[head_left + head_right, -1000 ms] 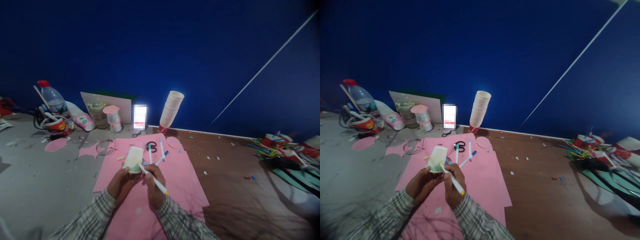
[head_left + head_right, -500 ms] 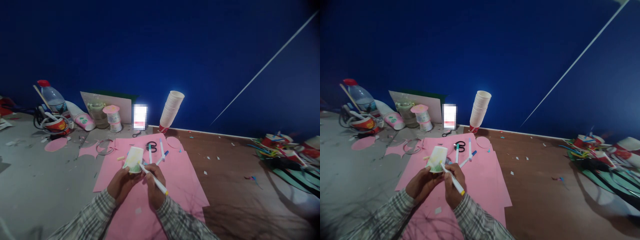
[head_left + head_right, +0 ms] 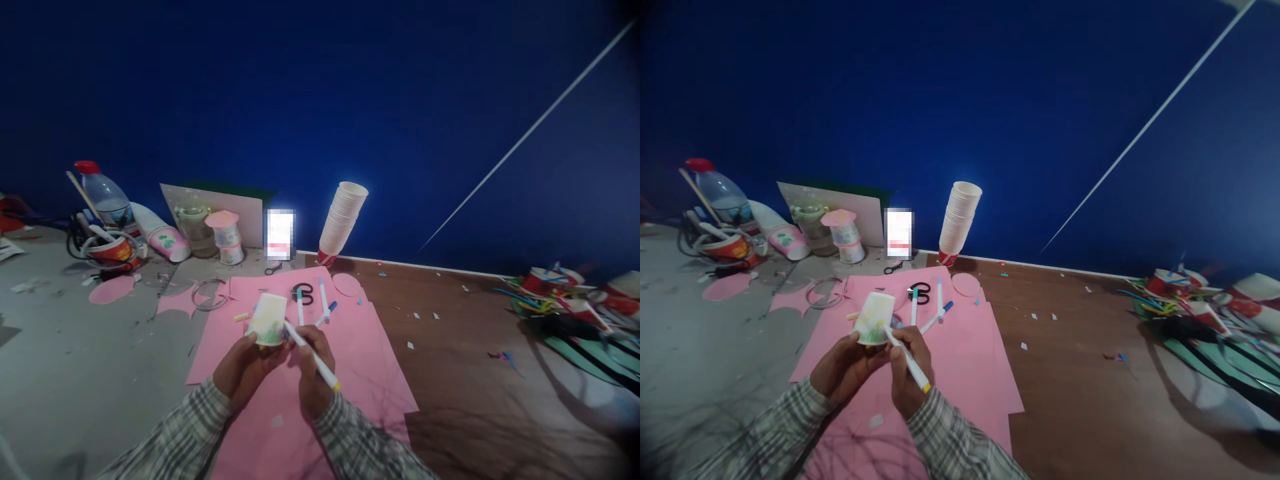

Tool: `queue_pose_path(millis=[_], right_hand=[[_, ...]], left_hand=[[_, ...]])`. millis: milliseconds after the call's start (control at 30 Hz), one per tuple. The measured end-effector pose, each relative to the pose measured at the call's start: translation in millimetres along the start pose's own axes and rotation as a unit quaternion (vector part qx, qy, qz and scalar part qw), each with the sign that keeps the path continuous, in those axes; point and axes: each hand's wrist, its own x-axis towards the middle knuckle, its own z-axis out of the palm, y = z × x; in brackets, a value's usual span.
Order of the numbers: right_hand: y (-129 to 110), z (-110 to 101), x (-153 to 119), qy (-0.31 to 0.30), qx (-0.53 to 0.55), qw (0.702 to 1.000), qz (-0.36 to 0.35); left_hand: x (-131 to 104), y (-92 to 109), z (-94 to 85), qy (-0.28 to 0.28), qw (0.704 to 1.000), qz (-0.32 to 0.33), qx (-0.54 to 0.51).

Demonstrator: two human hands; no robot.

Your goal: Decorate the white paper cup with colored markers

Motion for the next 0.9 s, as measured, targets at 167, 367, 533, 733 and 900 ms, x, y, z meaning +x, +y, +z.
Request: queue_pose_path(millis=[167, 367, 533, 733, 900], right_hand=[[9.2, -1.0, 2.9, 0.051, 0.056, 0.997, 0.027], [6.9, 5.8, 6.1, 0.088, 0.049, 0.994, 0.042], [2.3, 6.2, 6.1, 0.081, 0.023, 0.995, 0.055], [11.9, 3.5, 3.5, 0.072, 0.023, 0.997, 0.029], [16.2, 5.0, 4.2, 0.058, 0.032, 0.997, 0.034]], left_hand=[[0.2, 1.5, -0.8, -0.027, 0.998, -0.049, -0.015], [-2.6, 3.5, 3.0, -0.025, 0.995, -0.089, -0.031], [-4.5, 3.9, 6.2, -0.017, 0.994, -0.104, -0.038], [-4.1, 3.5, 6.6, -0.010, 0.995, -0.088, -0.043], [-3.4, 3.3, 4.4, -0.017, 0.995, -0.090, -0.049]])
